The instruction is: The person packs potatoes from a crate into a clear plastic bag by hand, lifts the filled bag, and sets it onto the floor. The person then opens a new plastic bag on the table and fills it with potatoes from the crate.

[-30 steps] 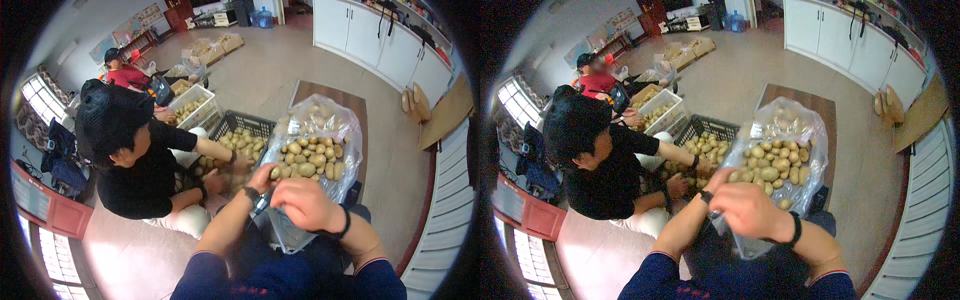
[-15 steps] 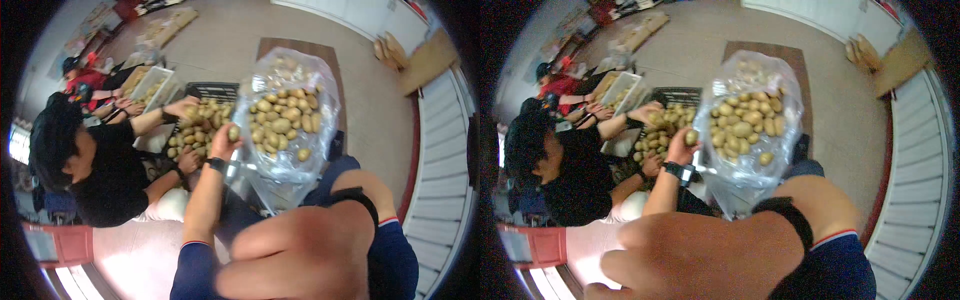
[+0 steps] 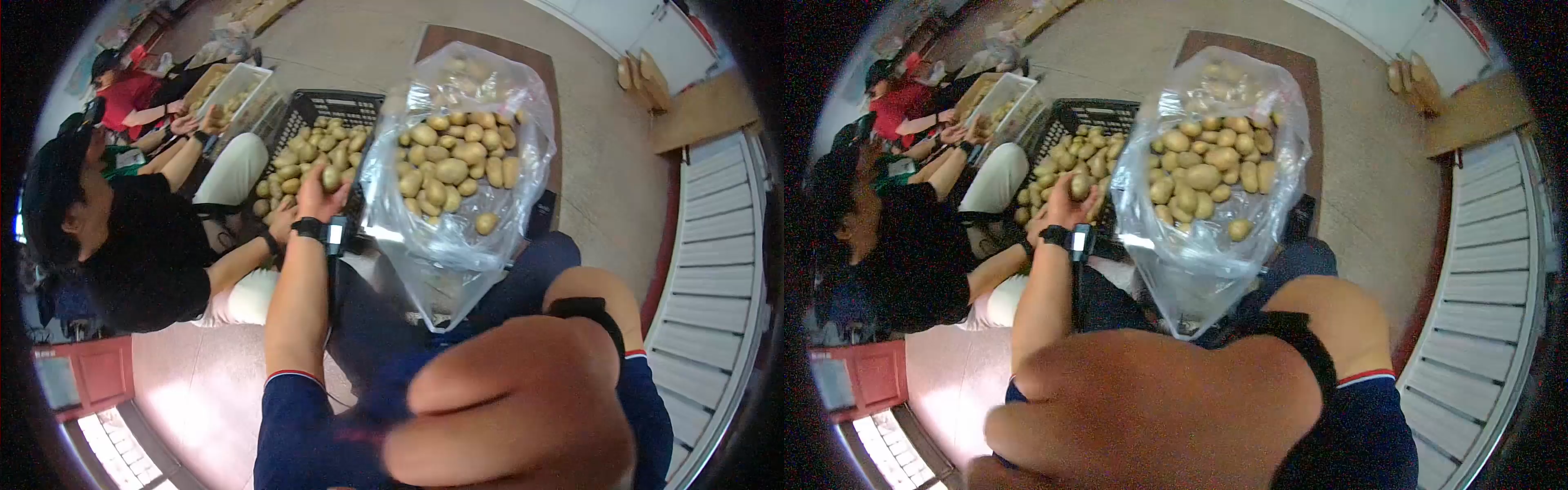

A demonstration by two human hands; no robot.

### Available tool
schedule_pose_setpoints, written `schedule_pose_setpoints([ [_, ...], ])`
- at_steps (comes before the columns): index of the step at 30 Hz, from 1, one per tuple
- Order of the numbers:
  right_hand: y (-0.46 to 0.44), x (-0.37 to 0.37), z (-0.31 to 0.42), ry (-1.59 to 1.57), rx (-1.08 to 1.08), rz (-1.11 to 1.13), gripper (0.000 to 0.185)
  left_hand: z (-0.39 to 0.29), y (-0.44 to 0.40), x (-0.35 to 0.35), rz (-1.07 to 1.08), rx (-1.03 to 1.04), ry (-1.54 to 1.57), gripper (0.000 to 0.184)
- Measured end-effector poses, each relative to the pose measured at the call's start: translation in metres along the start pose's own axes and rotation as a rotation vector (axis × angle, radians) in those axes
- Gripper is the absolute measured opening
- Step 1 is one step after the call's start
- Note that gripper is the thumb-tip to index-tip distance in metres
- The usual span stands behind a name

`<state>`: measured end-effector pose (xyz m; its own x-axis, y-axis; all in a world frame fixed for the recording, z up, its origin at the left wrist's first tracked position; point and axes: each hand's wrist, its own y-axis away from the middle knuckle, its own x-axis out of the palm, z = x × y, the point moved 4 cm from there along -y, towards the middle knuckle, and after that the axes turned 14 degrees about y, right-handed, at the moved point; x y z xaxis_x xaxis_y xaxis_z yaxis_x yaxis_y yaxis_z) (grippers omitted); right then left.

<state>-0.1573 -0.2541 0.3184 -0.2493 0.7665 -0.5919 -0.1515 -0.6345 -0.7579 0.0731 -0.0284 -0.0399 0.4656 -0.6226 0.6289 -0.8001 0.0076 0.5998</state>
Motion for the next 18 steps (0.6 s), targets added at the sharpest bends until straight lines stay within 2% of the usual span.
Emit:
schedule_pose_setpoints([
  [4,0.001,-0.004,0.007,-0.016,-0.08,-0.028,0.013,-0.014,-0.024,-0.021,0.01,0.053,0.071,0.029],
  [6,0.008,-0.004,0.022,0.054,-0.065,-0.11,0.036,-0.017,-0.017,-0.023,0.004,0.068,0.091,0.028],
  [7,0.01,-0.007,0.029,0.15,0.181,-0.187,0.015,-0.016,-0.018,-0.025,-0.014,0.074,0.112,0.028],
  [8,0.014,-0.01,0.025,0.207,0.307,-0.223,0.005,-0.016,-0.02,-0.025,-0.01,0.057,0.123,0.027],
  [10,0.031,-0.008,0.002,0.271,0.55,-0.26,0.009,-0.016,-0.027,-0.028,-0.021,0.068,0.113,0.026],
  [11,0.047,-0.003,-0.023,0.289,0.663,-0.271,0.02,-0.016,-0.031,-0.029,-0.03,0.084,0.096,0.025],
  [13,0.082,0.015,-0.085,0.108,0.907,-0.442,0.032,-0.015,-0.035,-0.031,-0.029,0.062,0.073,0.024],
  [14,0.104,0.023,-0.116,0.121,0.993,-0.457,0.034,-0.015,-0.031,-0.028,-0.032,0.084,0.063,0.024],
  [16,0.167,0.049,-0.172,0.233,1.124,-0.432,0.036,-0.016,-0.032,-0.031,-0.063,0.12,0.042,0.027],
  [18,0.212,0.07,-0.194,0.556,1.206,-0.112,0.041,-0.016,-0.035,-0.034,-0.043,0.115,0.042,0.028],
])
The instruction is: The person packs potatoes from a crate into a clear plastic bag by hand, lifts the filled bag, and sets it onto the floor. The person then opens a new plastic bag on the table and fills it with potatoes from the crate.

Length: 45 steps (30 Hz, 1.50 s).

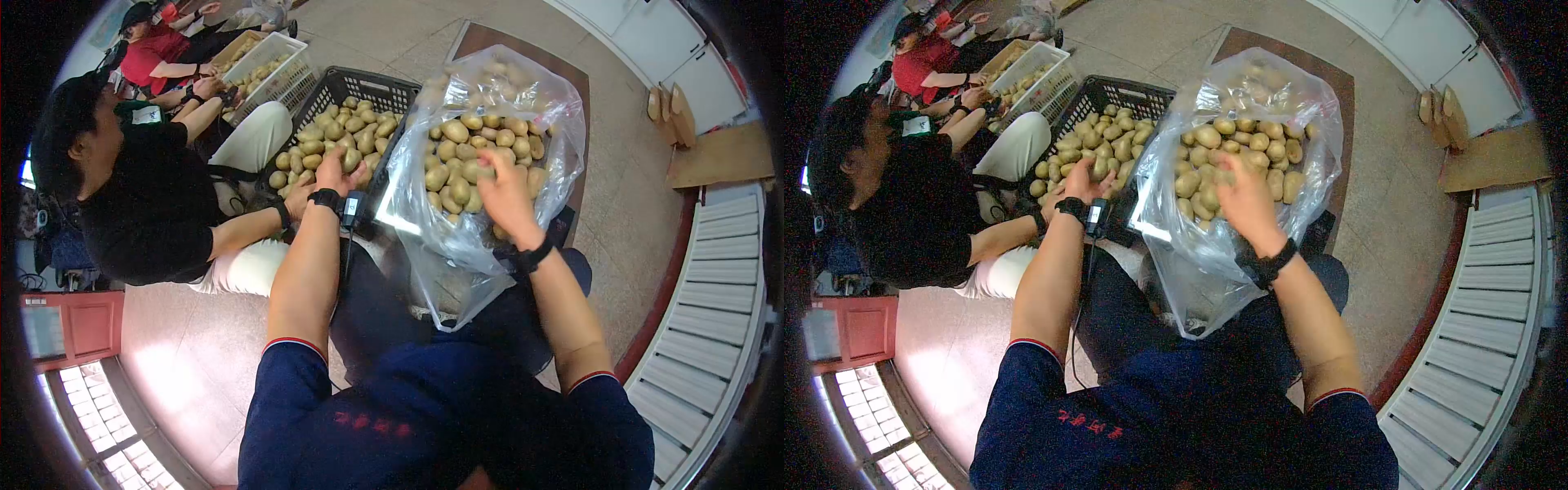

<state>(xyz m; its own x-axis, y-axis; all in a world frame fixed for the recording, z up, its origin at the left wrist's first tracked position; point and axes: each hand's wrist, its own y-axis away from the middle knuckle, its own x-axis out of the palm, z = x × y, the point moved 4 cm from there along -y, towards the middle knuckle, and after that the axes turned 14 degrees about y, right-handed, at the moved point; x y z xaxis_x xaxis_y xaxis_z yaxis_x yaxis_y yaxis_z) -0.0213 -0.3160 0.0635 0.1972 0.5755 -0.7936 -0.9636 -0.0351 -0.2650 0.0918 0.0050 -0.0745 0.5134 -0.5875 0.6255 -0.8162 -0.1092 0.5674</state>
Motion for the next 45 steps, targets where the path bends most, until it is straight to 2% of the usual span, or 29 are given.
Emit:
schedule_pose_setpoints([
  [1,0.009,0.028,-0.027,-0.002,-0.001,-0.001,0.041,-0.001,-0.001,0.0,0.021,-0.004,-0.002,0.03],
  [3,0.03,0.074,-0.064,0.278,-0.078,-0.009,0.046,0.0,-0.004,-0.003,0.024,-0.02,-0.011,0.031],
  [4,0.033,0.075,-0.061,0.274,-0.079,-0.012,0.046,0.0,-0.007,-0.005,0.03,-0.034,-0.016,0.032],
  [6,0.045,0.09,-0.053,0.285,0.018,0.177,0.047,0.002,-0.014,-0.008,0.003,-0.042,-0.029,0.033],
  [7,0.046,0.094,-0.05,0.277,0.013,0.173,0.047,0.002,-0.013,-0.006,-0.019,-0.051,-0.036,0.033],
  [9,0.045,0.101,-0.041,0.496,-0.139,0.138,0.045,0.004,-0.008,-0.002,-0.039,-0.018,-0.01,0.032],
  [15,0.033,0.11,-0.037,0.701,-0.214,0.151,0.041,0.005,-0.009,-0.001,0.007,-0.01,-0.013,0.025],
  [18,0.033,0.111,-0.037,0.75,-0.196,0.2,0.041,0.004,-0.018,-0.009,-0.007,0.061,-0.057,0.026],
  [19,0.033,0.111,-0.037,0.75,-0.196,0.196,0.041,0.003,-0.027,-0.015,0.015,0.088,-0.086,0.026],
  [21,0.037,0.109,-0.036,0.751,-0.228,0.144,0.04,0.004,-0.066,-0.036,0.211,0.211,-0.308,0.025],
  [22,0.038,0.108,-0.034,0.756,-0.228,0.137,0.04,0.004,-0.076,-0.044,0.249,0.221,-0.276,0.024],
  [23,0.04,0.107,-0.034,0.751,-0.215,0.133,0.04,0.006,-0.047,-0.028,0.114,0.044,-0.002,0.025],
  [24,0.043,0.106,-0.034,0.746,-0.201,0.13,0.04,0.006,-0.031,-0.018,0.053,0.032,0.031,0.033],
  [28,0.05,0.108,-0.038,0.728,-0.21,0.101,0.038,0.009,-0.029,-0.013,0.044,-0.02,-0.042,0.046],
  [31,0.056,0.108,-0.039,0.712,-0.205,0.098,0.036,0.008,-0.005,0.003,0.073,-0.042,-0.116,0.044],
  [32,0.057,0.108,-0.039,0.705,-0.211,0.1,0.035,0.009,-0.002,0.005,0.083,-0.031,-0.139,0.052],
  [35,0.062,0.109,-0.043,0.7,-0.225,0.075,0.035,0.011,0.004,0.013,0.108,-0.049,-0.19,0.049],
  [40,0.067,0.11,-0.053,0.642,-0.268,0.047,0.04,0.015,0.02,0.026,0.196,-0.064,-0.214,0.03],
  [43,0.071,0.098,-0.047,0.568,-0.247,0.031,0.038,0.02,0.028,0.032,0.182,-0.099,-0.229,0.028],
  [45,0.069,0.088,-0.042,0.385,-0.016,0.074,0.041,0.024,0.028,0.033,0.222,-0.126,-0.261,0.027],
])
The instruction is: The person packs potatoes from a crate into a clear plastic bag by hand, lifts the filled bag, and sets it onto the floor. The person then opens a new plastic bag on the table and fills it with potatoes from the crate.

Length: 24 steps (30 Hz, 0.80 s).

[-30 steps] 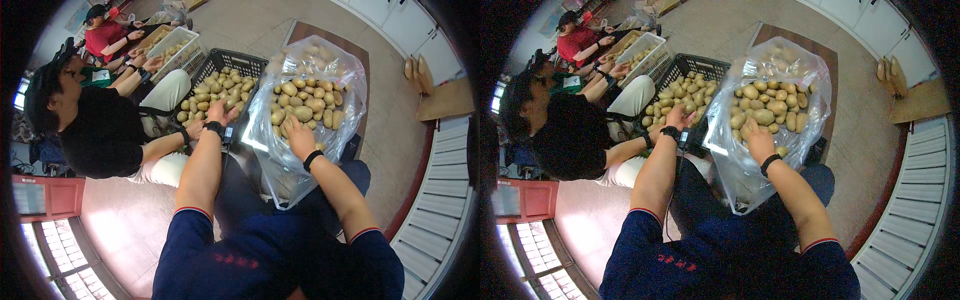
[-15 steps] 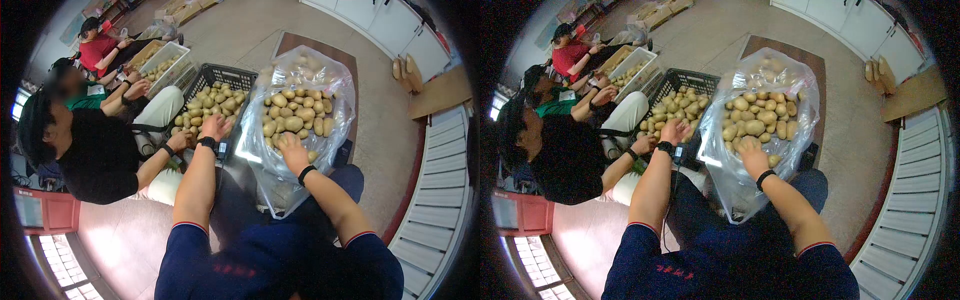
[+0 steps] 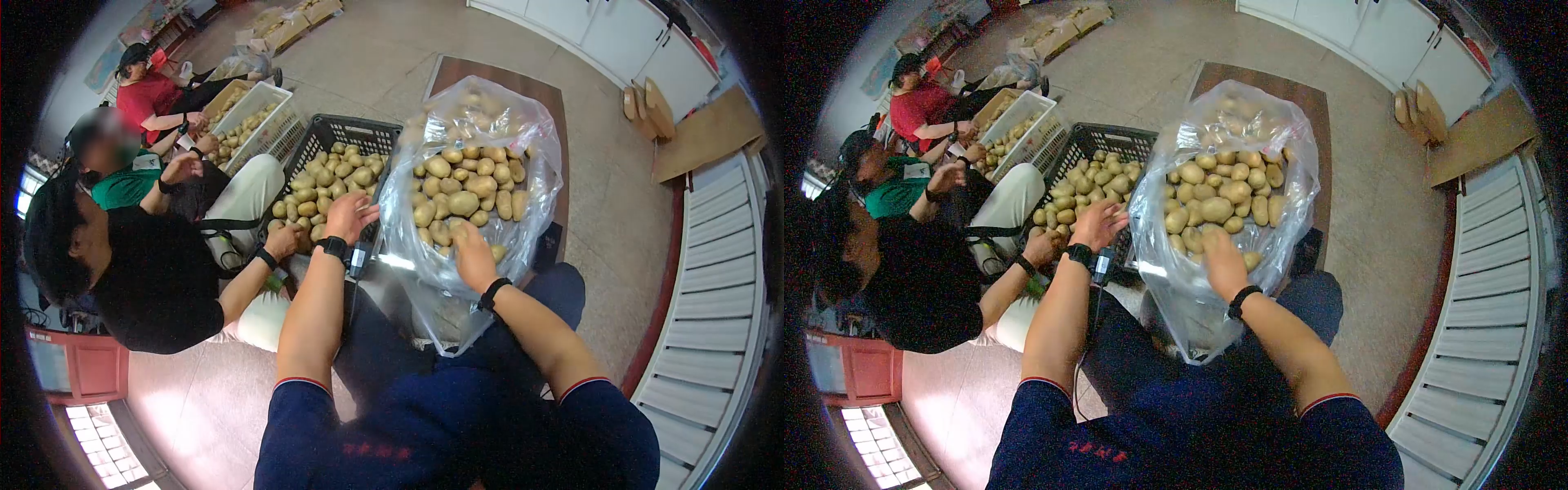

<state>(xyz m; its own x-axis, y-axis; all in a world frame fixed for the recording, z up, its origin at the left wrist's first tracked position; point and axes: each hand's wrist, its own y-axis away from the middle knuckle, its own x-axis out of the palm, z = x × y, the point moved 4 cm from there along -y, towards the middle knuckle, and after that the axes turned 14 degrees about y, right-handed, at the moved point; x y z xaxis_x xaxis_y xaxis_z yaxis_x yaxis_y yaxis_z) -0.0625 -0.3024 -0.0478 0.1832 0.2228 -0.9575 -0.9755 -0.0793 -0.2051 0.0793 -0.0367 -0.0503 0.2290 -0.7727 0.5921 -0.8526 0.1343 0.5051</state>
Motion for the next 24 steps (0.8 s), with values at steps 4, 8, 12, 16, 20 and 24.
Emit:
schedule_pose_setpoints([
  [4,-0.003,0.019,-0.009,-0.273,-0.005,-0.199,0.043,0.006,0.009,0.017,0.09,-0.075,-0.11,0.027],
  [8,-0.01,0.03,-0.003,-1.016,0.524,0.4,0.045,0.015,0.024,0.033,0.137,-0.093,-0.2,0.031],
  [12,-0.02,0.024,0.019,-1.325,0.657,0.493,0.042,0.028,0.029,0.045,0.188,-0.143,-0.313,0.036],
  [16,-0.034,0.008,0.036,-1.462,0.579,0.583,0.05,0.044,0.042,0.064,0.243,-0.196,-0.341,0.036],
  [20,-0.042,0.003,0.046,-1.522,0.514,0.657,0.046,0.056,0.051,0.075,0.353,-0.262,-0.373,0.034],
  [24,-0.042,0.014,0.041,-1.398,0.56,0.515,0.042,0.062,0.045,0.072,0.4,-0.291,-0.344,0.029],
])
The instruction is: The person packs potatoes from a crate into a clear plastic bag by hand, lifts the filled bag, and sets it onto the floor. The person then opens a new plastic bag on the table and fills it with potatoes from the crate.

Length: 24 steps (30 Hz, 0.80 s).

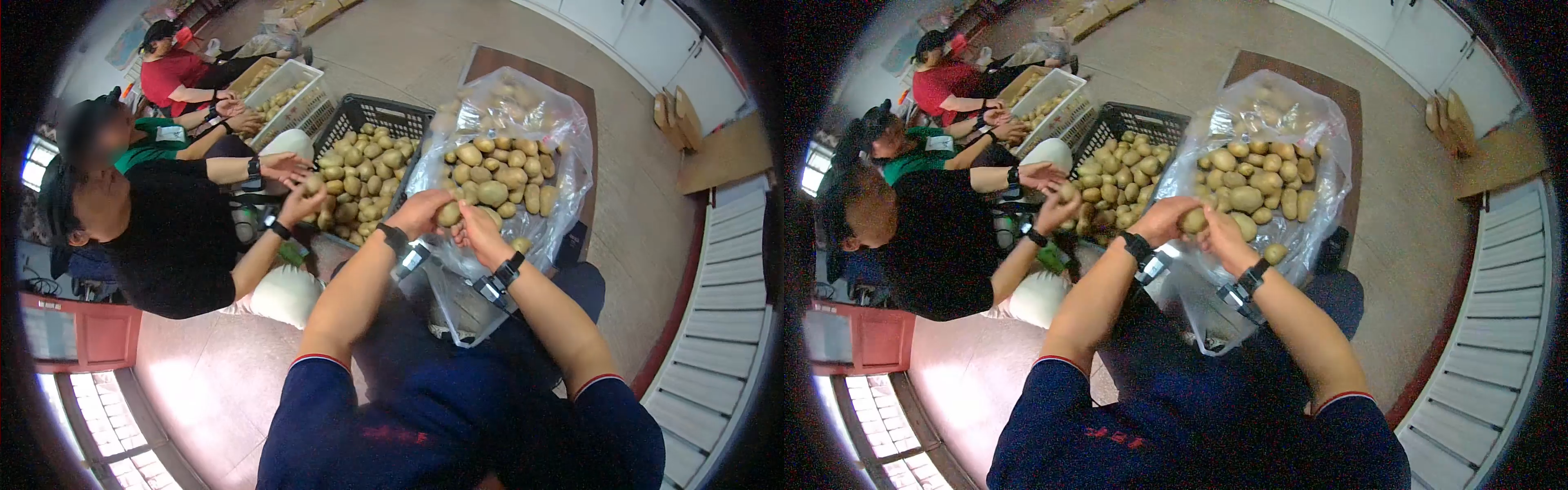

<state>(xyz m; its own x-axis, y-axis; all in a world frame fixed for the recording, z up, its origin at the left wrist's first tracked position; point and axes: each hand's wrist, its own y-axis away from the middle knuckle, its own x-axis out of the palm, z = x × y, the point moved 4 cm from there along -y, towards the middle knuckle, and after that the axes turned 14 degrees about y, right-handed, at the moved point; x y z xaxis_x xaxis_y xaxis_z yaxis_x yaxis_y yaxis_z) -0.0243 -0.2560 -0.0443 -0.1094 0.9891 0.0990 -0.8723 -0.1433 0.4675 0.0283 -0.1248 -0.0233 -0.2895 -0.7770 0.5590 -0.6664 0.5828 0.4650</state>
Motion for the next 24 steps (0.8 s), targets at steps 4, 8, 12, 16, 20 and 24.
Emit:
schedule_pose_setpoints([
  [4,-0.005,-0.005,-0.003,0.086,-0.092,-0.014,0.036,-0.005,0.004,0.0,0.081,0.001,0.001,0.024],
  [8,-0.016,-0.023,-0.023,0.519,-0.378,-0.229,0.027,-0.014,0.001,-0.017,-0.094,0.03,0.1,0.024],
  [12,0.004,-0.049,-0.024,1.041,-0.564,-0.544,0.024,-0.024,0.001,-0.038,-0.182,0.14,0.206,0.026],
  [16,0.026,-0.052,-0.009,1.353,-0.556,-0.54,0.032,-0.034,0.005,-0.06,-0.299,0.225,0.311,0.029],
  [20,0.016,-0.057,-0.024,1.395,-0.484,-0.45,0.045,-0.038,0.003,-0.091,-0.415,0.234,0.364,0.03],
  [24,0.007,-0.061,-0.036,1.521,-0.425,-0.427,0.052,-0.037,0.005,-0.121,-0.514,0.29,0.454,0.033],
])
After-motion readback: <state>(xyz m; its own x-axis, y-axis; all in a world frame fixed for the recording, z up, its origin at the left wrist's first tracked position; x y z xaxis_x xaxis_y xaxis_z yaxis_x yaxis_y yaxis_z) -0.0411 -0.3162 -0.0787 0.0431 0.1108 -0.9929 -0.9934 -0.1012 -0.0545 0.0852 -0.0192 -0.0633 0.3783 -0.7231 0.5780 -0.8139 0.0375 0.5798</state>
